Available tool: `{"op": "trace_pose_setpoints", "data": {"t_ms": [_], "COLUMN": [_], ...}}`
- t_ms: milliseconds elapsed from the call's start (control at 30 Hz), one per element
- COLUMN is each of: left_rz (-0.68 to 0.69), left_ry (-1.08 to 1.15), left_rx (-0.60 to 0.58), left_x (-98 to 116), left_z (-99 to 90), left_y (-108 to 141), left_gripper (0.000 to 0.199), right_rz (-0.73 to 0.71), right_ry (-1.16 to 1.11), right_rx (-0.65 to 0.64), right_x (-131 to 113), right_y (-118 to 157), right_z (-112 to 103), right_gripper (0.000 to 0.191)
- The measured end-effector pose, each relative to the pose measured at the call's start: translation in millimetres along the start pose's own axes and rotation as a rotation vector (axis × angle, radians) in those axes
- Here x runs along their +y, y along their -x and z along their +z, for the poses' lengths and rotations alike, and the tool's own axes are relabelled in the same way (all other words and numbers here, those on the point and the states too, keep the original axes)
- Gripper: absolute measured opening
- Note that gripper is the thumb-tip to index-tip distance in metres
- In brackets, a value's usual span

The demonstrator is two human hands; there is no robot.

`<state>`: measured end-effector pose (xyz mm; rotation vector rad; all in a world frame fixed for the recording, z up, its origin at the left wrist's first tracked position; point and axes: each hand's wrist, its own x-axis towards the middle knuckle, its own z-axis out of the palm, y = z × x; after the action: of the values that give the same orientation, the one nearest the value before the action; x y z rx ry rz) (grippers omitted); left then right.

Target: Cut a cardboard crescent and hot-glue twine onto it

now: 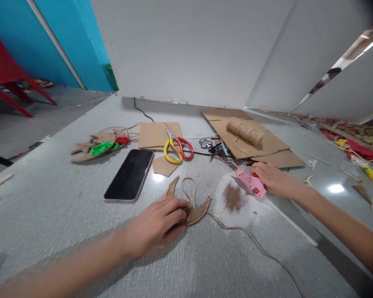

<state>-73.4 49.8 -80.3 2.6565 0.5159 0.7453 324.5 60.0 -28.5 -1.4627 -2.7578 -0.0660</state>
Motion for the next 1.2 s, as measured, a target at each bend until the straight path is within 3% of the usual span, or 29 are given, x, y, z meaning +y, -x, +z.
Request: {"op": "trace_pose_setpoints", "data": {"t_ms": [100,200,267,333,433,533,733,867,1033,1200], "left_rz": [0.019,0.021,0.006,-0.01,-0.024,-0.031,-0.01,-0.015,-0.015,-0.01], "left_ry": [-0.001,0.031,0.077,0.121,0.143,0.127,0.078,0.082,0.078,0.083], "left_rx": [-0.002,-0.022,-0.04,-0.057,-0.075,-0.089,-0.069,-0.08,-0.077,-0.086], "left_x": [-1,-2,-3,-3,-3,-3,-4,-5,-6,-6], "left_z": [-0.6,-2.9,-5.1,-7.0,-8.5,-8.4,-7.8,-5.8,-3.9,-5.6], "left_y": [0,-1,-2,-2,-2,-2,-3,-2,-1,-1], "left_gripper": [0.01,0.012,0.013,0.012,0.012,0.013,0.015,0.017,0.016,0.016], "right_rz": [-0.015,-0.006,0.018,0.005,-0.195,-0.436,-0.604,-0.62,-0.599,-0.564], "right_ry": [0.12,0.255,0.303,0.283,0.153,-0.05,-0.239,-0.251,-0.371,-0.418], "right_rx": [-0.003,0.025,0.053,0.061,0.01,-0.026,-0.097,-0.076,-0.059,0.027], "right_x": [9,8,-5,-30,-75,-107,-112,-104,-105,-115], "right_y": [0,-9,-22,-39,-69,-98,-137,-139,-120,-97], "right_z": [9,3,-9,-23,-31,-18,17,14,0,-7], "right_gripper": [0.027,0.044,0.049,0.041,0.024,0.02,0.017,0.012,0.009,0.026]}}
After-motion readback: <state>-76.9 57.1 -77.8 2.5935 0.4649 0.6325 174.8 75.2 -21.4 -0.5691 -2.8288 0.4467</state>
